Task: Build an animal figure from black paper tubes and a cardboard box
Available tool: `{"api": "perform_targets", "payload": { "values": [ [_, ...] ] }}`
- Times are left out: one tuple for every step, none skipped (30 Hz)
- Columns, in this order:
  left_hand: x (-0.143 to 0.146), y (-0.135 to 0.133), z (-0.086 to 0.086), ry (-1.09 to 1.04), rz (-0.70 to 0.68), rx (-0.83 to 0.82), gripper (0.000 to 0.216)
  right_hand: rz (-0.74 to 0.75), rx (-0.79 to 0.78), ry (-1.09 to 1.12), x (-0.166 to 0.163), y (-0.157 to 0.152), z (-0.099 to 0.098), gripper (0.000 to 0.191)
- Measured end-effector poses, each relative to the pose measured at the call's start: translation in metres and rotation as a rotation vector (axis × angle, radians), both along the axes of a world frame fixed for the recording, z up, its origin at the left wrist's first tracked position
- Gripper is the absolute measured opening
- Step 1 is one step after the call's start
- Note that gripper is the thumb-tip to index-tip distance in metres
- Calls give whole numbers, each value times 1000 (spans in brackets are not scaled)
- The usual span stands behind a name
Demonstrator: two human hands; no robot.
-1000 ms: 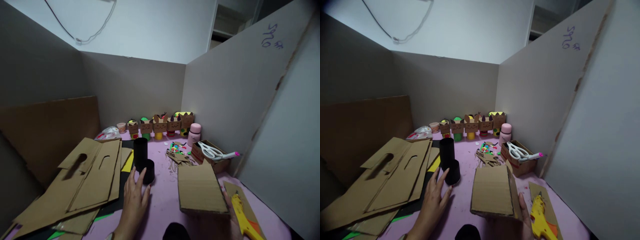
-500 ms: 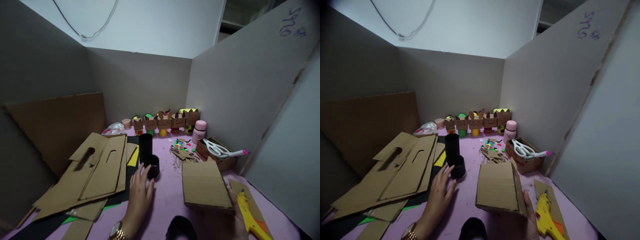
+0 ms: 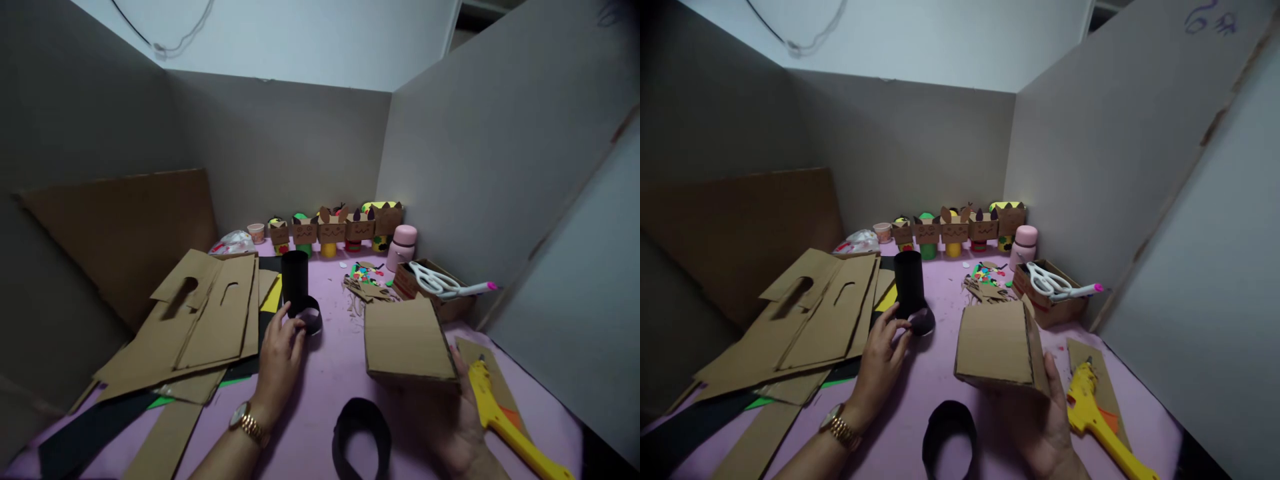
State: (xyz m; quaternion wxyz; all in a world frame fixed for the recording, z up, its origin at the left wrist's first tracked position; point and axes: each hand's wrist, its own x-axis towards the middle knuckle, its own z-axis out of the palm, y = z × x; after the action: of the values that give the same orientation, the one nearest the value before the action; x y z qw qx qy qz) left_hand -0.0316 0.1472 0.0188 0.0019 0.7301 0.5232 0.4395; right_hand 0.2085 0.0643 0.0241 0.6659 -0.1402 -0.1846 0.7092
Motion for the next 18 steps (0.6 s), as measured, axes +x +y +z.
{"api": "perform_targets", "payload": {
  "values": [
    [0, -1, 1, 4, -3, 11, 13, 2, -13, 15, 0, 0, -1, 40],
    [0, -2, 3, 10, -7, 20, 12, -3, -26, 33, 0, 0, -2, 42],
    [0, -2, 4, 16, -10, 29, 12, -10, -39, 51, -1, 1, -2, 42],
    [0, -3, 5, 22, -12, 38, 11, -13, -50, 66, -1, 1, -3, 43],
    [0, -3, 6, 28, -15, 45, 11, -12, -60, 75, -1, 1, -4, 43],
    [0, -3, 6, 34, -17, 51, 11, -7, -68, 81, -1, 2, -4, 43],
    [0, -3, 6, 38, -20, 58, 11, -1, -75, 83, 0, 2, -4, 42],
    [0, -3, 6, 43, -22, 64, 12, 1, -80, 82, 0, 2, -4, 42],
    [1, -4, 6, 45, -23, 69, 13, -1, -86, 80, 0, 2, -3, 40],
    [1, -4, 6, 45, -23, 73, 16, -9, -90, 80, -1, 2, -2, 38],
    [2, -5, 6, 42, -22, 77, 19, -19, -97, 78, -1, 2, -2, 36],
    [3, -7, 7, 35, -19, 81, 23, -27, -106, 71, -1, 2, -1, 35],
    [4, -10, 8, 25, -17, 82, 26, -30, -116, 59, -2, 1, 0, 34],
    [6, -13, 9, 11, -17, 81, 29, -28, -123, 42, -2, 1, 1, 32],
    [7, -18, 12, -4, -22, 78, 30, -26, -126, 21, -2, 1, 1, 31],
    [9, -23, 14, -22, -31, 69, 32, -29, -125, -1, -2, 0, 2, 30],
    [11, -28, 16, -44, -43, 56, 32, -41, -118, -20, -2, -2, 2, 31],
    [12, -35, 19, -63, -55, 42, 33, -61, -108, -38, -1, -4, 2, 31]
  ]
}}
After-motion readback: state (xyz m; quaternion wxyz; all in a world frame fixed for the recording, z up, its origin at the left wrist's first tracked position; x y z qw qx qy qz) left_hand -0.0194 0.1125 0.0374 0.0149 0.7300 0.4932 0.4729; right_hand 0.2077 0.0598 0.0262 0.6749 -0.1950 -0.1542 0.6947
